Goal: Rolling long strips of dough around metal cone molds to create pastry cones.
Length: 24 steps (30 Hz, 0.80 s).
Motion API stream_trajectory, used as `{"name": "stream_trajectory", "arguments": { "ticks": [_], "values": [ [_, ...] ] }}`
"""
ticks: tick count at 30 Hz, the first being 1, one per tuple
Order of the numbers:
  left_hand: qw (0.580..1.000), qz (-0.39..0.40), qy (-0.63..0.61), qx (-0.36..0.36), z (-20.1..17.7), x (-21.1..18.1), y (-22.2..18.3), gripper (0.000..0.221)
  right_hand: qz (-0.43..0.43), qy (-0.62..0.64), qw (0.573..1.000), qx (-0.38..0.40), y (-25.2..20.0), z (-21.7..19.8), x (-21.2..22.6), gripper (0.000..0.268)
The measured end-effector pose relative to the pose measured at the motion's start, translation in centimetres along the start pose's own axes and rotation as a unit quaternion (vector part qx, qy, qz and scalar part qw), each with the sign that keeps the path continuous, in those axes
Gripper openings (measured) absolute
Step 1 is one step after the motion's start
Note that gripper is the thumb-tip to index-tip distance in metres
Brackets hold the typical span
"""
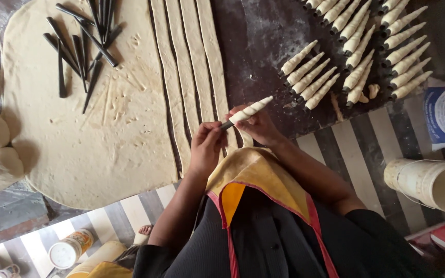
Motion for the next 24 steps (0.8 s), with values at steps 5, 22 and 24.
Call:
{"name": "stream_trajectory", "arguments": {
  "ticks": [5, 22, 24],
  "values": [
    [0.999, -0.048, 0.003, -0.009, 1.8, -0.7, -0.1, 0.012, -0.014, 0.040, 0.999, 0.002, 0.3, -0.1, -1.4, 0.029],
    [1.000, -0.015, 0.014, 0.003, 1.6, 0.2, 0.3, 0.008, 0.020, -0.001, 1.000, -0.011, -0.1, 0.4, -0.5, 0.033],
    [0.999, -0.018, 0.024, -0.027, 3.2, -0.8, 0.5, 0.011, 0.023, 0.015, 1.000, -0.007, 0.1, 0.7, 0.0, 0.032]
  ]
}}
Point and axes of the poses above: each hand's wrist, its own y-axis towards the middle knuckle, its own z-axis out of the palm, x = y × z, the point moved 5 cm from there along y, towards the middle knuckle, and after that the axes turned 11 degrees about -y, right-handed, at the moved point
